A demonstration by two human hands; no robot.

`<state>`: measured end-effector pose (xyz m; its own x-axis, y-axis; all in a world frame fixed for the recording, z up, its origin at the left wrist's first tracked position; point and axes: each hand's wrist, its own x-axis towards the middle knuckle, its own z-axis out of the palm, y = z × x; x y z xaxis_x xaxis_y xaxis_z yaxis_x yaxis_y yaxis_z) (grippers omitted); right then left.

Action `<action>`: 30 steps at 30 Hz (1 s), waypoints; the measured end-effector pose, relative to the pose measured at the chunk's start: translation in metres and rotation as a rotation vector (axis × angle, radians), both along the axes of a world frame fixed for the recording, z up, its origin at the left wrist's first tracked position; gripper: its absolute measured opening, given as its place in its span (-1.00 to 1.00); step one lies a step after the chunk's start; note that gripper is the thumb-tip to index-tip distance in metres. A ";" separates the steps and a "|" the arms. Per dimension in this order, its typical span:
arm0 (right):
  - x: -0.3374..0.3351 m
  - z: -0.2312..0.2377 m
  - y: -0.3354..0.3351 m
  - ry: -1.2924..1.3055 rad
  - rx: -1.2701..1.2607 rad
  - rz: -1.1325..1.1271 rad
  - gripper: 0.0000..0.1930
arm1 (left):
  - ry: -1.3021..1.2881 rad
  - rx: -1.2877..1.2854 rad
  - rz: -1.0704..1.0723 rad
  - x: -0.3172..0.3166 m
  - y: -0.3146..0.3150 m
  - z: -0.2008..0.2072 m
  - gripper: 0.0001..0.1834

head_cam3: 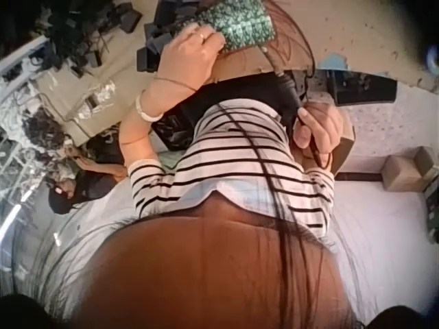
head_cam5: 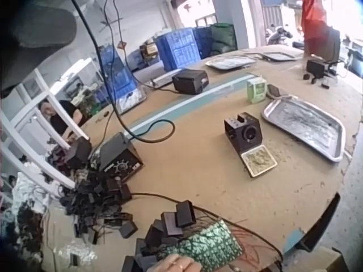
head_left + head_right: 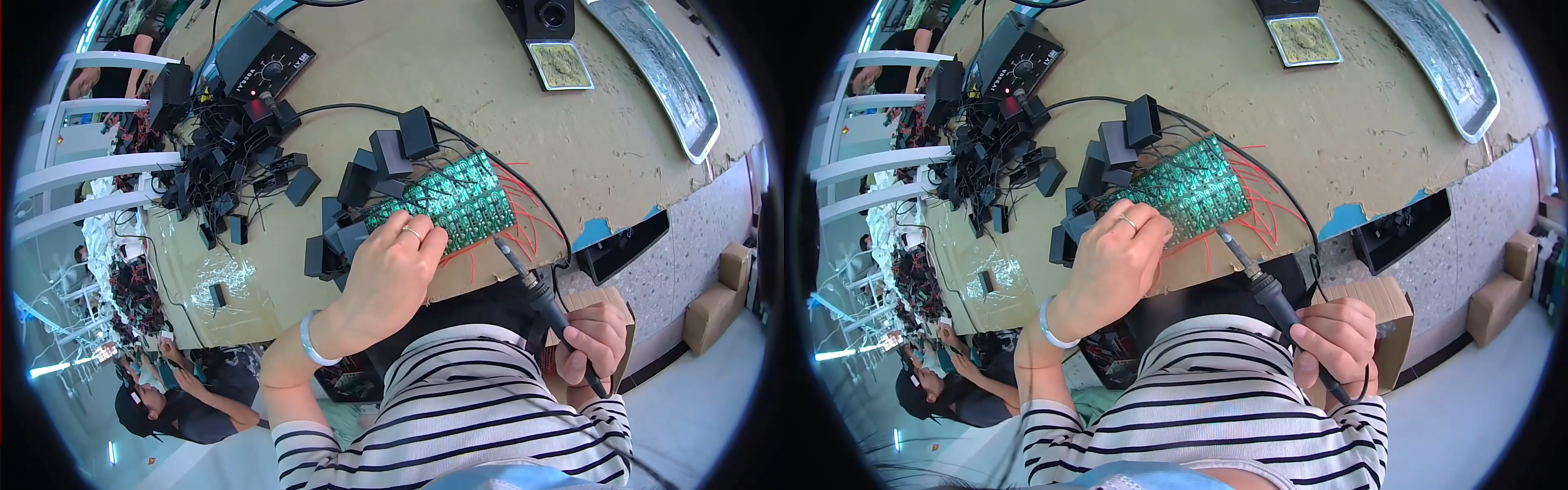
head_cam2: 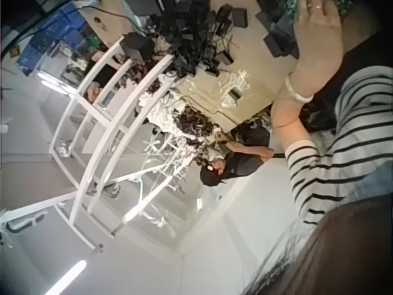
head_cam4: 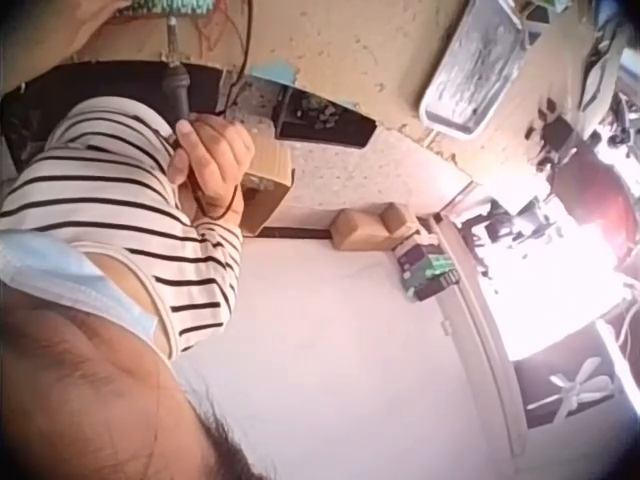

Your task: Solder electronic components onto a green circuit board at a workbench.

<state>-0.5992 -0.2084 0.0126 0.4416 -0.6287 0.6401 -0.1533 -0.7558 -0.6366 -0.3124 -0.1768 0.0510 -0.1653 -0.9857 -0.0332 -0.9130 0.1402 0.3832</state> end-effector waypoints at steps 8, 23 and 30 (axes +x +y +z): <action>-0.008 -0.004 0.009 -0.003 0.013 -0.133 -0.79 | -0.126 -0.461 0.352 0.041 0.019 0.030 -0.83; 0.004 0.004 0.004 0.049 0.016 -0.051 -0.84 | 0.006 -0.157 0.648 0.166 0.085 -0.030 -0.68; 0.013 0.005 0.006 0.055 0.036 -0.117 -0.78 | -0.044 -0.176 0.521 0.180 0.109 -0.035 -0.82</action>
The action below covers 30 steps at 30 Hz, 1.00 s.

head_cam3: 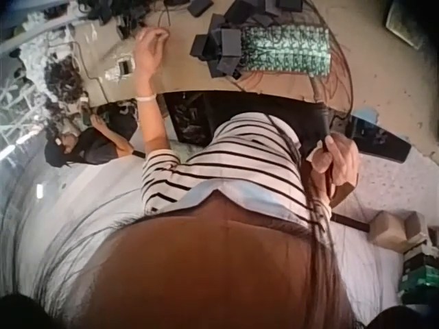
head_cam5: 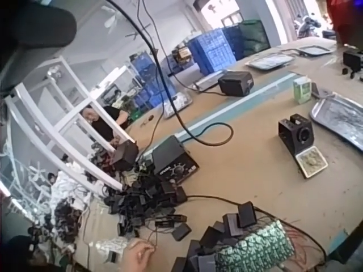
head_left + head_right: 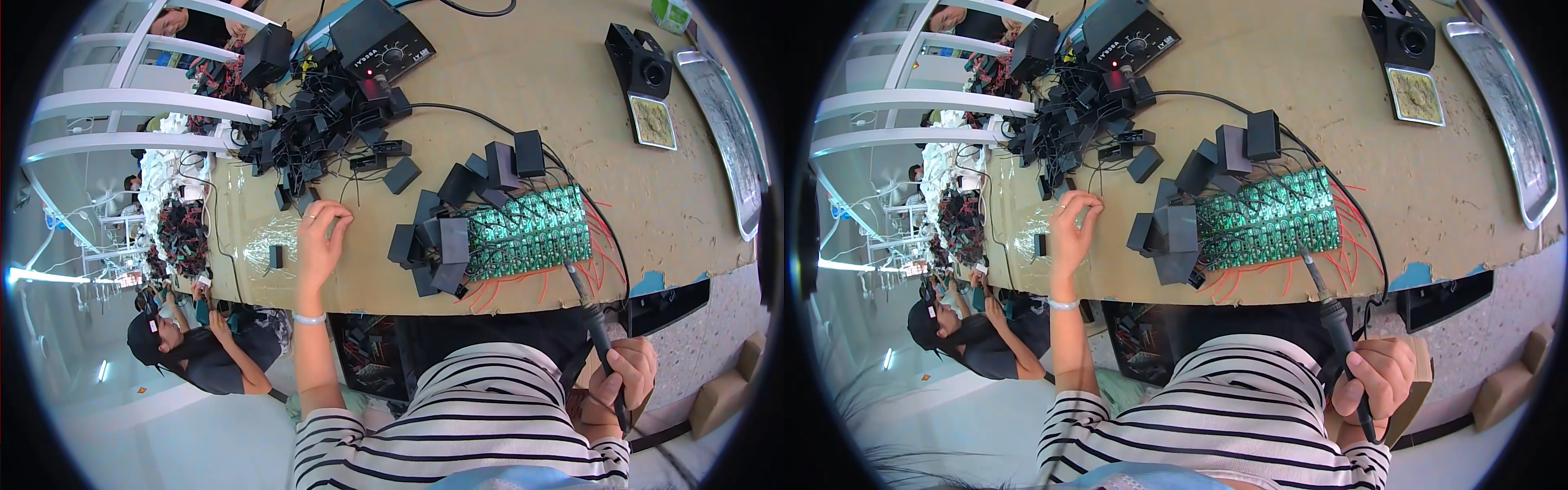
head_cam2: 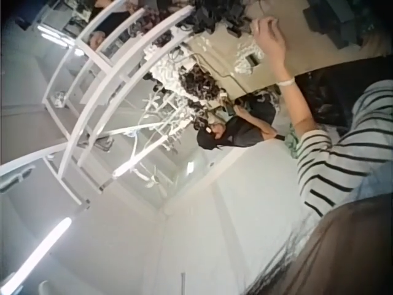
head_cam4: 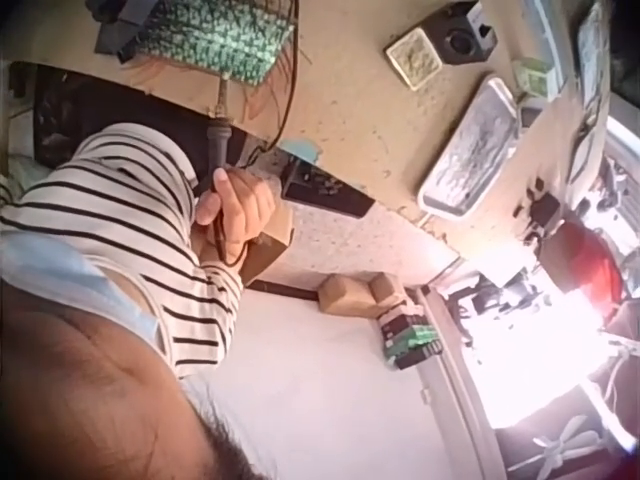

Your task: Solder electronic components onto a green circuit board at a workbench.

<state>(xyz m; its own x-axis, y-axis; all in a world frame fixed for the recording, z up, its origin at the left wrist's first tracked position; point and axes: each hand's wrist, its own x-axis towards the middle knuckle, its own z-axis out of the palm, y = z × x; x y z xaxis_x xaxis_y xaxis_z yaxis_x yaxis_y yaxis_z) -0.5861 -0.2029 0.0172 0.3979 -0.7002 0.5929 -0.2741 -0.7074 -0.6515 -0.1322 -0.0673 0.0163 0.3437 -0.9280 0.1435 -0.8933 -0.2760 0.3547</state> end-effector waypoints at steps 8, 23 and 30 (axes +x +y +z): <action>0.003 0.003 -0.005 -0.042 -0.009 0.047 -0.78 | -0.051 -0.240 0.172 0.002 0.006 0.004 -0.84; 0.000 0.001 -0.014 -0.037 0.018 0.123 -0.87 | 0.322 -0.437 0.101 -0.002 0.002 0.008 -0.79; 0.003 -0.004 -0.014 -0.061 0.048 0.118 -0.80 | 0.139 -0.202 -0.450 -0.119 -0.093 0.076 -0.51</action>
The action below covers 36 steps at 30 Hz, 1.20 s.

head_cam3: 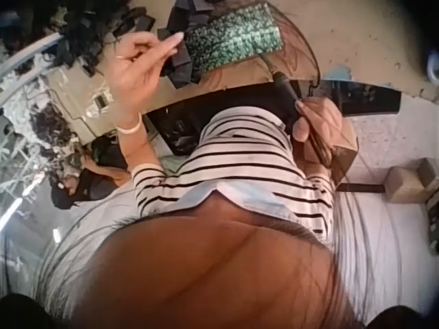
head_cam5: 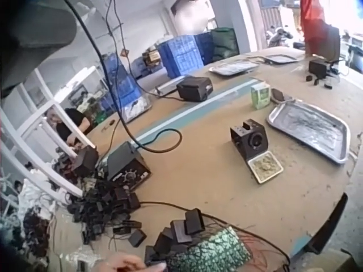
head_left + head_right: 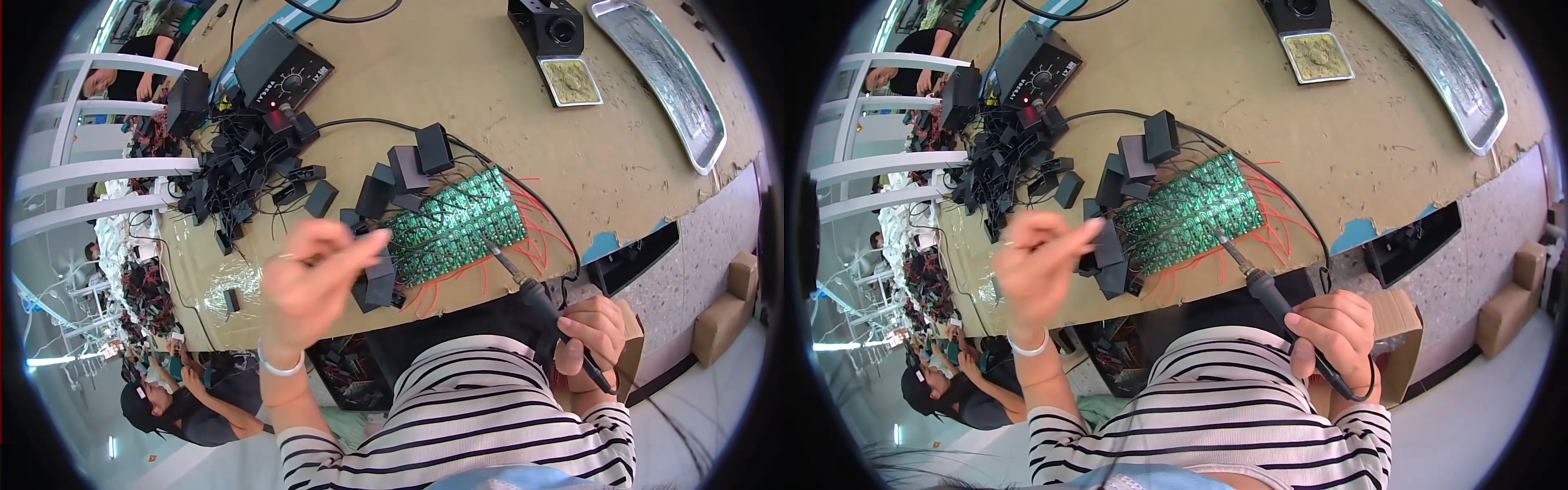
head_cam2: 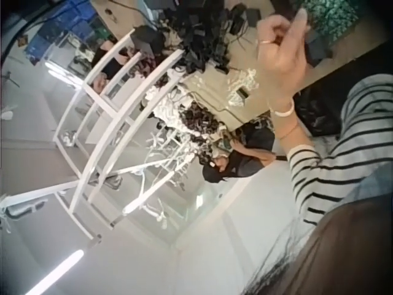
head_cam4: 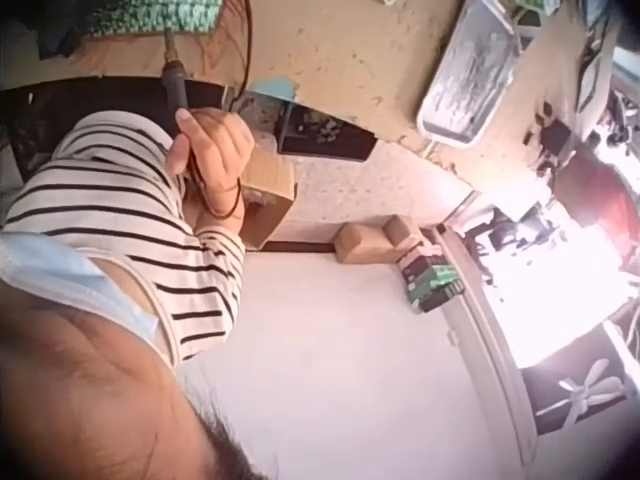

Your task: Solder electronic components onto a green circuit board at a workbench.

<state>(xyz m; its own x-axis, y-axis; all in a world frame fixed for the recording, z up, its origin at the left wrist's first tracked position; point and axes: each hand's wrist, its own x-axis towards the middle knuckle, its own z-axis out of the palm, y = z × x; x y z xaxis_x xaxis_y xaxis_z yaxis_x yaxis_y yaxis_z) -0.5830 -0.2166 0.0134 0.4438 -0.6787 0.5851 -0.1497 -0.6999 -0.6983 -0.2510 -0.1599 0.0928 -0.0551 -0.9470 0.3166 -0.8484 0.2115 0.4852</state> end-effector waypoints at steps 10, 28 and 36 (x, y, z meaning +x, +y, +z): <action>-0.001 -0.007 -0.010 0.006 0.011 0.085 -0.84 | -0.423 0.151 -0.306 -0.039 -0.050 -0.028 -0.77; 0.010 -0.013 -0.018 0.034 -0.063 0.189 -0.84 | -0.458 0.228 -0.333 -0.037 -0.061 -0.040 -0.90; 0.013 -0.016 -0.011 0.126 -0.292 0.210 -0.81 | -0.410 0.200 -0.343 -0.038 -0.061 -0.044 -0.88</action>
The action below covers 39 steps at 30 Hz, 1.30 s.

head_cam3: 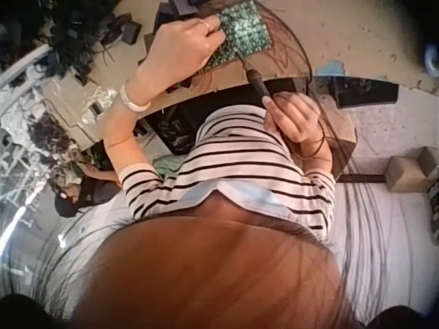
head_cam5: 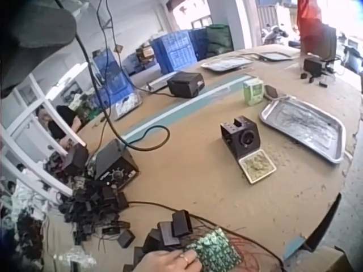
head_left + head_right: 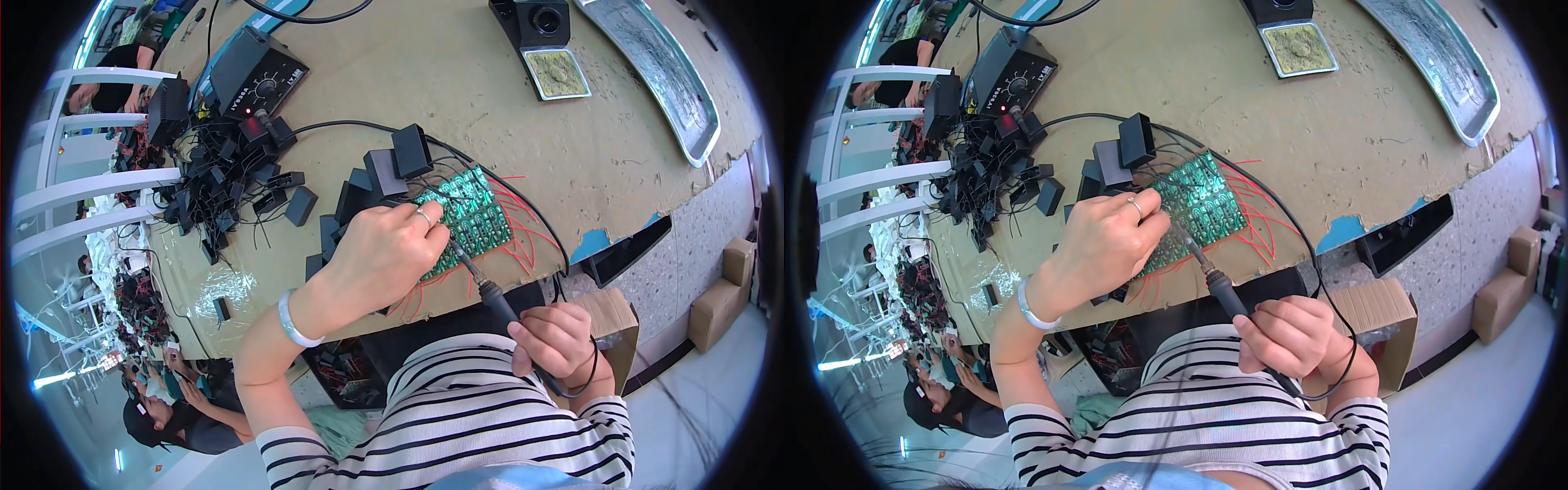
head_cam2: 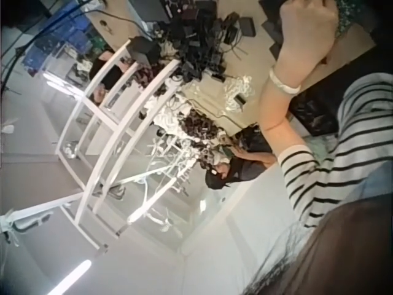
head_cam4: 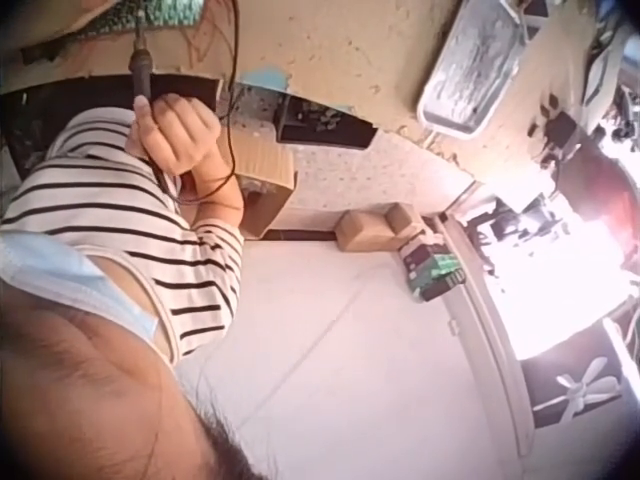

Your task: Solder electronic components onto a green circuit board at a workbench.

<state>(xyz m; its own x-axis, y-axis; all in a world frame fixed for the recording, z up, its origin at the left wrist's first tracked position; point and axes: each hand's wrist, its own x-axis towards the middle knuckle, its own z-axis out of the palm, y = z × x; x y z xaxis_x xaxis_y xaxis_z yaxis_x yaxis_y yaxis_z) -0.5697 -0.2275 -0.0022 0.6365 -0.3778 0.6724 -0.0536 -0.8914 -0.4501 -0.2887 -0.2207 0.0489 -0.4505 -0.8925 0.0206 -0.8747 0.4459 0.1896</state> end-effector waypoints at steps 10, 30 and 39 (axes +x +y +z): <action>-0.002 -0.001 0.003 -0.004 -0.058 0.027 -0.81 | -0.030 -0.025 -0.052 -0.002 -0.002 0.002 -0.86; -0.022 0.008 0.009 -0.016 0.087 -0.096 -0.73 | -0.044 -0.002 -0.034 -0.004 -0.002 0.005 -0.84; -0.021 0.006 0.015 -0.018 0.084 -0.044 -0.77 | -0.099 0.062 0.013 -0.007 0.007 0.011 -0.83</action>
